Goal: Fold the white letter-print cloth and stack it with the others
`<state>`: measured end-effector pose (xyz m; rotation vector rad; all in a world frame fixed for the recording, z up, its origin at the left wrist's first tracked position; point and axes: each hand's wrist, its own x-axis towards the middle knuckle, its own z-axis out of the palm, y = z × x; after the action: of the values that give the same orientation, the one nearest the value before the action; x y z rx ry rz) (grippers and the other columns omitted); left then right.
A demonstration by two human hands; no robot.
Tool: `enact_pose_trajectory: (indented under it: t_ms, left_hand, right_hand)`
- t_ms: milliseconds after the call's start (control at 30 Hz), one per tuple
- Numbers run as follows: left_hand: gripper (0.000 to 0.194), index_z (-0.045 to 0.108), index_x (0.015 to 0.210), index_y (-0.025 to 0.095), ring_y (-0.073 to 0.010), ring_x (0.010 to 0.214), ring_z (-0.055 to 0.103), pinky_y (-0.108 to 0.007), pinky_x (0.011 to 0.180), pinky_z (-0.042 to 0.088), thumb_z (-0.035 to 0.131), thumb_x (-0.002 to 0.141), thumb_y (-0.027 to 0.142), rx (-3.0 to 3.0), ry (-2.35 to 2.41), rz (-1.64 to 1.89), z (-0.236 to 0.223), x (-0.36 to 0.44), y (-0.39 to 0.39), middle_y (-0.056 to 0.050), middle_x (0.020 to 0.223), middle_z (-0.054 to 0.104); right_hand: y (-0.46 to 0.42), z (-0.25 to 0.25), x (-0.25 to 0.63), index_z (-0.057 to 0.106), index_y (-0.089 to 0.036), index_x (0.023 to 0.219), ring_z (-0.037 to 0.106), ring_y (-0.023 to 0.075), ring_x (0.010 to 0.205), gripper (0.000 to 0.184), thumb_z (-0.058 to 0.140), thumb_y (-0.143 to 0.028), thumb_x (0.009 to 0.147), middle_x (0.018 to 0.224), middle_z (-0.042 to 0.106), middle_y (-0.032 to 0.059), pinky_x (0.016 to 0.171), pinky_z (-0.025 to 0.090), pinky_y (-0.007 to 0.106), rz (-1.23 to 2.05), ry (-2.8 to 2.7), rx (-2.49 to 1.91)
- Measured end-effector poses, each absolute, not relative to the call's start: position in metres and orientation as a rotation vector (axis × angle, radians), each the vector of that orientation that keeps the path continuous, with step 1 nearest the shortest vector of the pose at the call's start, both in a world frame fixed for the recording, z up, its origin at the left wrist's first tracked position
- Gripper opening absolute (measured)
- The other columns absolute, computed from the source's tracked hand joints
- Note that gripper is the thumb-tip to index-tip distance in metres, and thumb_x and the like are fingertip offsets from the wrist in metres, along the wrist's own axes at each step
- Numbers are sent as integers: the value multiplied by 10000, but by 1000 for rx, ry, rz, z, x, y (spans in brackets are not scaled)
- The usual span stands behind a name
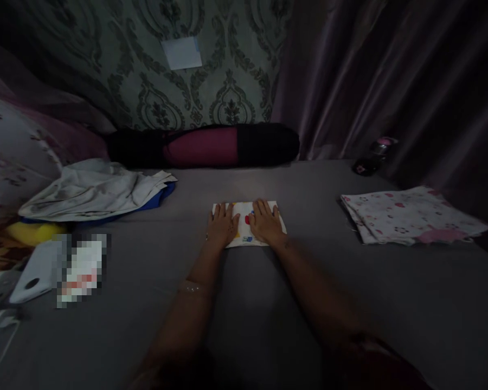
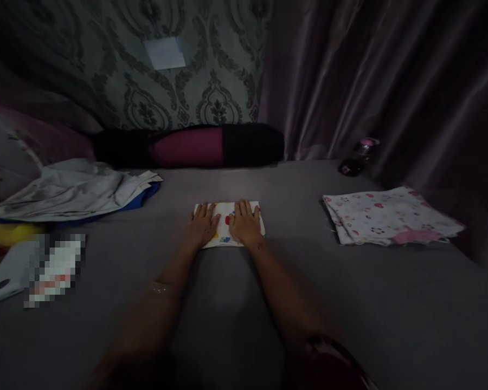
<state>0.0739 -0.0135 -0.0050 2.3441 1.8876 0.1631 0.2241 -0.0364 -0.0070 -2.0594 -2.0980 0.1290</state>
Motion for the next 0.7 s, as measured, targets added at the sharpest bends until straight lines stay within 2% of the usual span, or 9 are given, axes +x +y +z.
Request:
enact_pose_trajectory:
  t_ms: [200,433,700]
  left_hand:
    - [601,307,1501,154,-306,1464,217,-497,1166,224,219,993,462,2362,1874,182,-5,73,-14,-140,1576,278]
    - [610,329,1483,95,-291,1449,260,-494,1165,230,195,990,428,2397,2053,300,0,63,-16,-170,1558,307]
    - [650,287,1503,92,-288,1466,220,-518,1175,191,163,987,467,2251,1973,104,-2,55,-12,-157,1581,253]
  right_hand:
    - [-37,-3,224,300,-81,1505,134,238,1478,592,190,-366,998,1596,215,120,1183,92,520,199,-2099,-2059]
    - [-36,-2,245,250,-69,1520,178,252,1465,613,183,-373,992,1593,222,136,1175,141,512,147,-1956,-2136]
    - [-36,-7,256,228,-30,1520,150,276,1471,660,145,-420,993,1595,189,165,1175,131,509,263,-1963,-2201]
